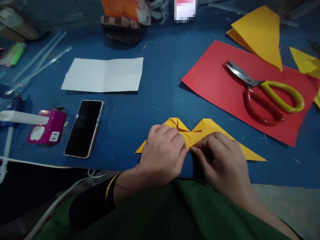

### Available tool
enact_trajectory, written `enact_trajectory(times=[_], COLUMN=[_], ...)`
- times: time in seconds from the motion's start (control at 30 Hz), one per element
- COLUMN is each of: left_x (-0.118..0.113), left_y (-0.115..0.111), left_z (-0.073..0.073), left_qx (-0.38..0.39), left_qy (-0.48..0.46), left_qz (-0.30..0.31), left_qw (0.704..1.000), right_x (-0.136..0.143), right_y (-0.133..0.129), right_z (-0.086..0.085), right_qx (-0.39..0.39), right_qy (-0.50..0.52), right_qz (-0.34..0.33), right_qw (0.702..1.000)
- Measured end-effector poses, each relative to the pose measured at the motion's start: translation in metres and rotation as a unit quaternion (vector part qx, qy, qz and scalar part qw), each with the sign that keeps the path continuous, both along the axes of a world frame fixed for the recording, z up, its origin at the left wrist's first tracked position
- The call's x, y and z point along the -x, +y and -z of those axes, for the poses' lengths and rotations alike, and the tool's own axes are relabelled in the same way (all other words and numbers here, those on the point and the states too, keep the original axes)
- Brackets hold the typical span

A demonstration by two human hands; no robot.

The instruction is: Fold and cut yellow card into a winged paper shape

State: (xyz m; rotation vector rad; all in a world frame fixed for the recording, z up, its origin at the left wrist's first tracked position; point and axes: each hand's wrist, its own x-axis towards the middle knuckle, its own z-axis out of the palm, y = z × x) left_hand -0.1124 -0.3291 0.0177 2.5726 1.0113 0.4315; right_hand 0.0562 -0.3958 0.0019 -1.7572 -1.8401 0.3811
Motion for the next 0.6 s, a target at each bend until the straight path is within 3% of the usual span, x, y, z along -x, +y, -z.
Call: enact_trajectory(times=[0.33,0.6], left_x=[0.007,0.010], left_y=[-0.003,-0.005], left_z=[0.004,0.008], left_qx=[-0.004,-0.025], left_qy=[-0.038,-0.088], left_qz=[0.011,0.020], left_qw=[0.999,0.996], right_x=[-0.006,-0.005], right_y=[-0.006,-0.008], right_z=[0.006,0.009], right_qx=[-0.025,-0.046], right_qy=[0.030,-0.006], right_qz=[-0.032,-0.034], right_qw=[0.999,0.998])
